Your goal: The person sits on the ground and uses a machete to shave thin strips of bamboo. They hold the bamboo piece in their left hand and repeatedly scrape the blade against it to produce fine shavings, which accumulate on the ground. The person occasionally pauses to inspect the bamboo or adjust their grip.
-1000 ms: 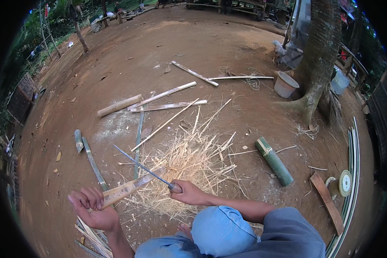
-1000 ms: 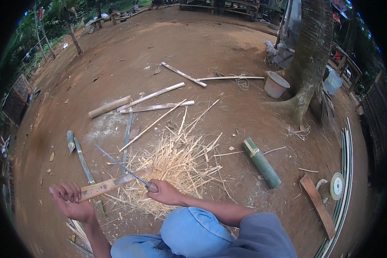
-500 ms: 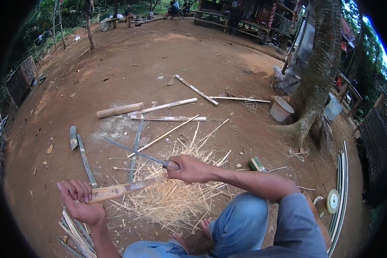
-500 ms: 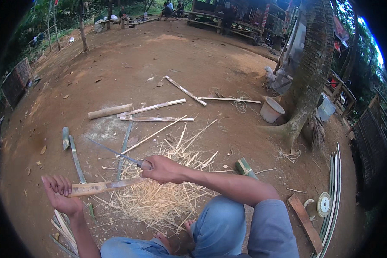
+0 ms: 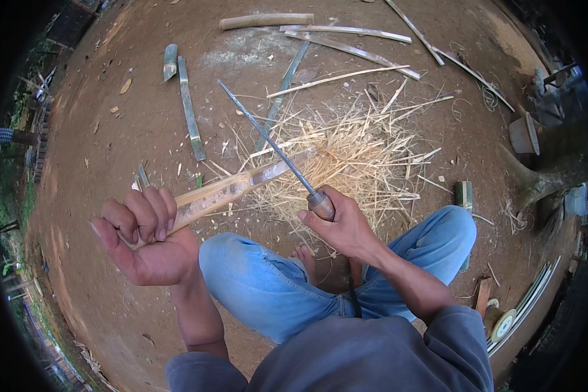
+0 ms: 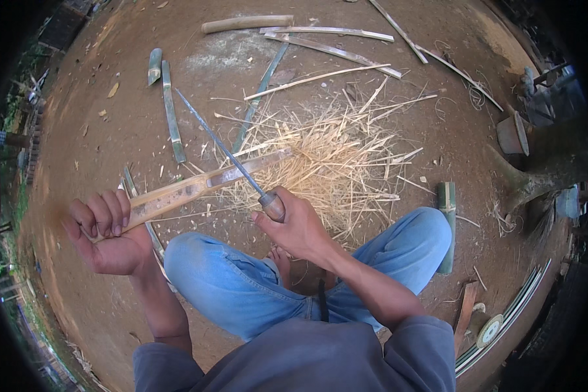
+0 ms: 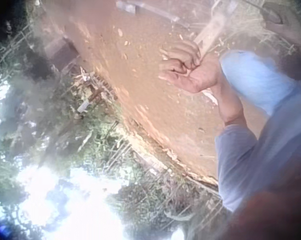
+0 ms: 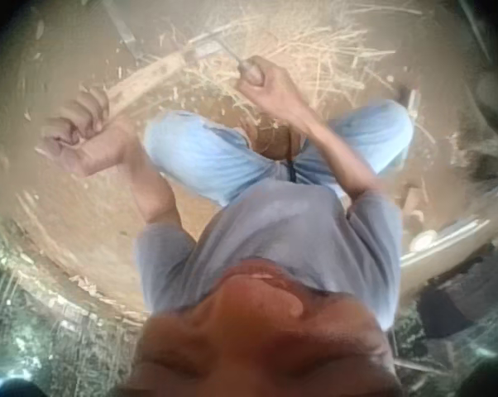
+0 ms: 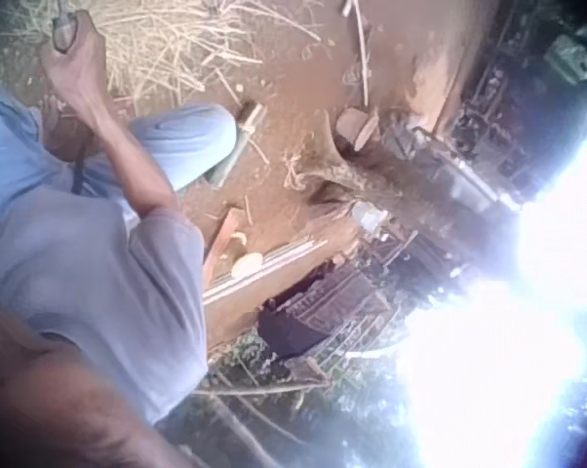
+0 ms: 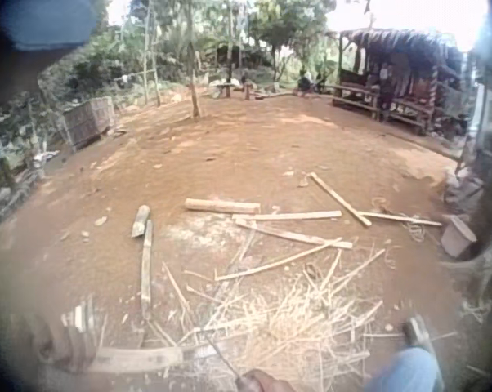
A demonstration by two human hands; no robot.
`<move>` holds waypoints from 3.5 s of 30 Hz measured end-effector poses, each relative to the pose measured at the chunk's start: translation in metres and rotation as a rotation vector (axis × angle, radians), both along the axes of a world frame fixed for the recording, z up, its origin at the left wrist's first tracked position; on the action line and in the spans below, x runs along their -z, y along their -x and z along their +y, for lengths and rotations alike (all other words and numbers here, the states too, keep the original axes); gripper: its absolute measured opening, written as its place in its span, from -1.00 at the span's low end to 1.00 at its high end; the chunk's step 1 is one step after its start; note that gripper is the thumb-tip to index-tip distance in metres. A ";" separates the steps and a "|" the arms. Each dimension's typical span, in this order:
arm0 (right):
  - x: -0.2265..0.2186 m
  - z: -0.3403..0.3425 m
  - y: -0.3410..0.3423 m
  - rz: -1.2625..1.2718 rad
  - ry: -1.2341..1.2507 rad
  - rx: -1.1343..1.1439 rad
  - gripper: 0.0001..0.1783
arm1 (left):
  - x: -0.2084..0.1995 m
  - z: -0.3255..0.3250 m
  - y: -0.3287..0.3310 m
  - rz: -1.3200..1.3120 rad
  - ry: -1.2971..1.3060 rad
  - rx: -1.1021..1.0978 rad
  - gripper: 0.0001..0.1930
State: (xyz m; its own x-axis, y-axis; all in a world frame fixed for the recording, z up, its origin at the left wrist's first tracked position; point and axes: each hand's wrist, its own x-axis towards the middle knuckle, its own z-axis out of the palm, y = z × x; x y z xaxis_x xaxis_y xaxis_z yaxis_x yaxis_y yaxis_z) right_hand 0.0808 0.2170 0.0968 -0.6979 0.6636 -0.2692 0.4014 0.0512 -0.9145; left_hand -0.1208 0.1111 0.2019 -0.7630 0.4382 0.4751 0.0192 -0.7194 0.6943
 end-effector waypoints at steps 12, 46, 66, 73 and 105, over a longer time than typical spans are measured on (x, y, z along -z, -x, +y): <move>0.176 -0.001 0.046 -0.022 -0.130 -0.134 -0.74 | 0.153 0.015 0.027 0.056 0.118 -0.038 -0.56; 0.182 -0.013 0.022 -0.023 -0.284 -0.232 -0.81 | 0.166 -0.006 -0.017 0.051 0.083 -0.199 -0.57; 0.264 0.030 0.025 -0.249 -0.081 -0.105 -0.86 | 0.191 -0.002 -0.003 -0.015 0.047 -0.174 -0.55; 0.328 0.050 0.037 -0.260 -0.210 -0.149 -0.83 | 0.228 0.010 0.013 -0.011 0.071 -0.203 -0.57; 0.463 0.255 0.047 -0.353 -0.163 -0.257 -0.78 | 0.291 0.163 0.050 0.066 0.133 -0.105 -0.59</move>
